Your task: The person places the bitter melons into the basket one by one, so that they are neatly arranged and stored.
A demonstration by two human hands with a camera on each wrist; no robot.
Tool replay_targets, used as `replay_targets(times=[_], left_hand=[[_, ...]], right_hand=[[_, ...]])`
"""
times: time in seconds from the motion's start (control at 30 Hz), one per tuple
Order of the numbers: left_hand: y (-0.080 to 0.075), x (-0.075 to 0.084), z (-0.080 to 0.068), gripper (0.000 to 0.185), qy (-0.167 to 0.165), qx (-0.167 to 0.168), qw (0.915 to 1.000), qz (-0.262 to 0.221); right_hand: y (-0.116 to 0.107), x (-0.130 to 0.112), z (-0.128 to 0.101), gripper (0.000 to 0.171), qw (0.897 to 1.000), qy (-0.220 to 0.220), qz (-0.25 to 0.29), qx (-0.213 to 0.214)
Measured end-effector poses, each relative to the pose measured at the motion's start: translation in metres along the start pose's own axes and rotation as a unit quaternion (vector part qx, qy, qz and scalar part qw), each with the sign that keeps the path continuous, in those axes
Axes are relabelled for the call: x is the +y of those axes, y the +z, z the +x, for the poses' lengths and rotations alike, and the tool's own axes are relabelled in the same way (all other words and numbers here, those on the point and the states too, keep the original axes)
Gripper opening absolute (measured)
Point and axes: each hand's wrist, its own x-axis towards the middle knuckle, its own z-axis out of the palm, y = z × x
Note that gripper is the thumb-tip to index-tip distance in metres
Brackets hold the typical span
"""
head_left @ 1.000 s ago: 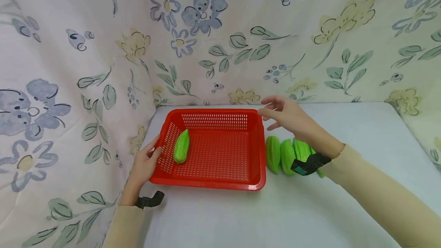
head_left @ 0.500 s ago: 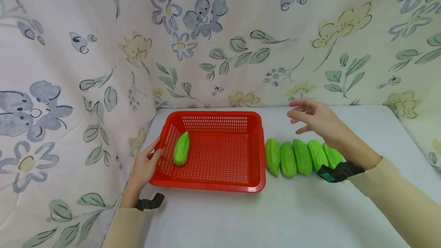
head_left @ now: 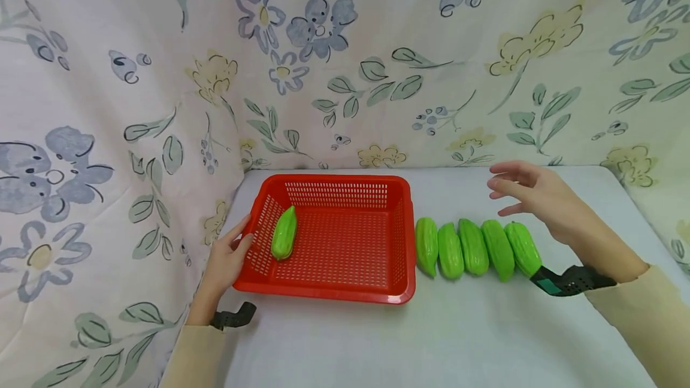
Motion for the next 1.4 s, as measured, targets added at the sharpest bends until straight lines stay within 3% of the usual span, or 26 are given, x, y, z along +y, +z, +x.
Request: replay_targets(times=[0.27,0.83,0.93,1.13,1.4], left_hand=[[0.000,0.003,-0.001,0.055,-0.018,-0.004,0.9998,0.000],[-0.001,0.008,-0.004,0.056,-0.029,-0.009,0.9995,-0.013],[-0.001,0.007,-0.002,0.055,-0.028,-0.006,0.9995,-0.009],[-0.001,0.004,-0.001,0.055,-0.032,-0.004,0.9995,-0.006],[0.001,0.002,-0.001,0.055,-0.039,-0.008,0.9991,-0.014]], right_hand=[[-0.019,0.024,-0.006,0.024,1.000,0.007,0.011,0.010],[-0.052,0.051,-0.023,0.021,0.999,0.012,0.006,0.036],[-0.052,0.053,-0.024,0.025,0.998,0.019,-0.030,0.044],[-0.043,0.064,-0.024,0.066,0.983,0.046,-0.174,0.038],[-0.029,0.090,-0.019,0.071,0.969,0.046,-0.243,0.017]])
